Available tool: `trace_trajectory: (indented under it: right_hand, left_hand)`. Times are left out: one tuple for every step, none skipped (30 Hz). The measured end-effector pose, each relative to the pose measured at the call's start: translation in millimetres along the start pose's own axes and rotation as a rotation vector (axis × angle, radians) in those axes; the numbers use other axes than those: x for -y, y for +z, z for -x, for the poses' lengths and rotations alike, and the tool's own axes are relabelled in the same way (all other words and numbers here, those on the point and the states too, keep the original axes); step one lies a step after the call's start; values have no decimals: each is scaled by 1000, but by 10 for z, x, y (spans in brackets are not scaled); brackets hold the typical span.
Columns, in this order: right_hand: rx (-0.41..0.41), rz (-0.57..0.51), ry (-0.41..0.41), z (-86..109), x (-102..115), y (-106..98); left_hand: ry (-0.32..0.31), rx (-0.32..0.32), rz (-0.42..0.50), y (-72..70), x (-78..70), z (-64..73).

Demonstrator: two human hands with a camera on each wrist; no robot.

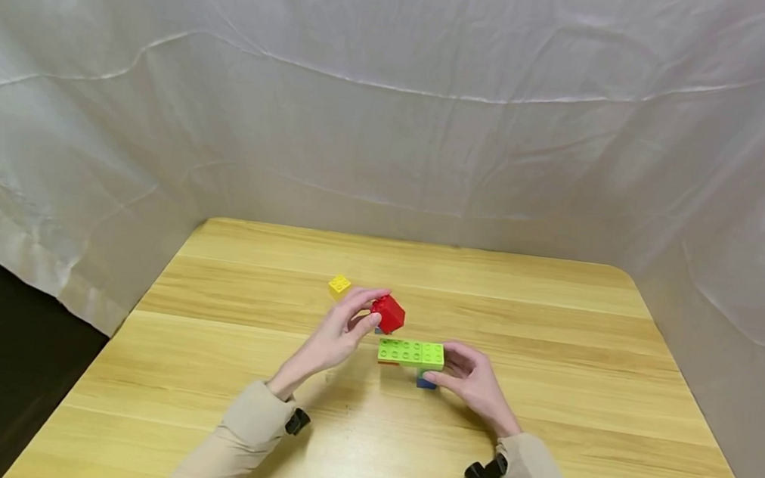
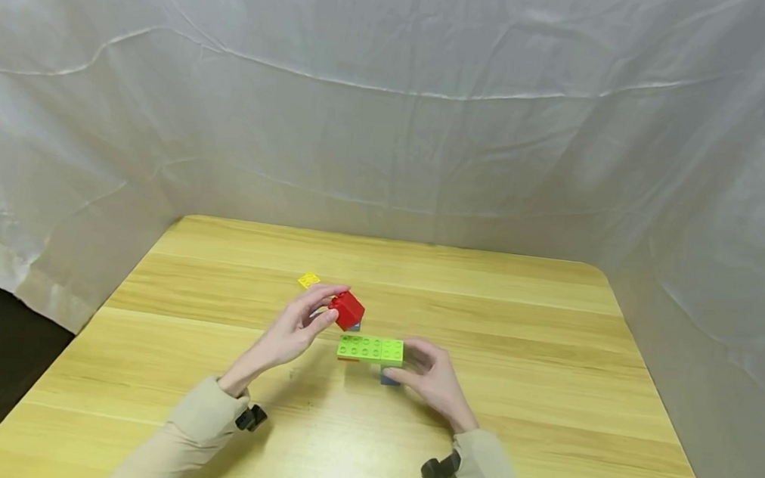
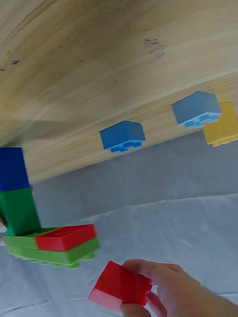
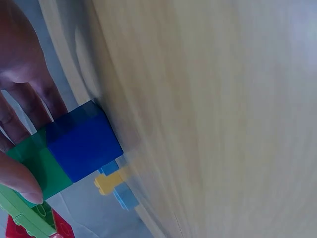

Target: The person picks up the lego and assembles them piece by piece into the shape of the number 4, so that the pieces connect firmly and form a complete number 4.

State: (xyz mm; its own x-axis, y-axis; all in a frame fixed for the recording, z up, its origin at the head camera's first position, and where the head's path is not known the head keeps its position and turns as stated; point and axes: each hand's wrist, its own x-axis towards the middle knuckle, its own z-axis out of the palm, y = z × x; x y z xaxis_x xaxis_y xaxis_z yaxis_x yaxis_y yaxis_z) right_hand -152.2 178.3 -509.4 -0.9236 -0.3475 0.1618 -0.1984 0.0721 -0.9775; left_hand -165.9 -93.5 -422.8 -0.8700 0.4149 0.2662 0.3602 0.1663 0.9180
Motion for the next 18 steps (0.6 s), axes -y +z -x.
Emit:
trace_trajectory:
  right_hand:
    - [-7,2,1,-9,2,14]
    - [-13,6,3,-17,1,28]
    - [-20,12,2,-24,1,41]
    - [-27,18,1,-32,0,53]
    - [-34,22,1,-38,0,65]
    - [-39,25,2,-43,-1,75]
    - [-43,29,4,-49,-4,84]
    - [-46,30,6,-54,-4,93]
    - [-48,28,11,-60,-4,102]
    - [-48,26,13,-66,-7,110]
    - [-48,25,18,-72,-11,117]
    - [-50,24,22,-76,-11,123]
    - [-50,21,25,-81,-11,129]
    - [-51,18,27,-85,-10,134]
    - [-52,16,28,-89,-9,139]
    - [-52,15,26,-92,-8,143]
    - [-53,14,26,-94,-5,148]
    - [-53,14,23,-96,-3,152]
  left_hand:
    - [-1,4,2,13,-4,-1]
    - [-5,8,4,26,-3,-4]
    - [-6,11,3,37,-2,-6]
    - [-4,10,5,48,1,-8]
    - [0,10,9,59,5,-13]
    - [3,9,13,69,10,-18]
    - [10,6,18,77,10,-22]
    - [15,0,18,84,15,-26]
    - [22,-8,17,91,18,-30]
    - [27,-17,17,98,21,-35]
    - [29,-26,15,105,22,-40]
    - [27,-37,17,111,22,-44]
    - [26,-45,19,119,22,-49]
    - [23,-48,20,127,22,-53]
    - [20,-48,21,137,20,-57]
    - [19,-44,21,147,18,-60]
    - [19,-39,19,156,15,-62]
    - [19,-29,18,166,12,-63]
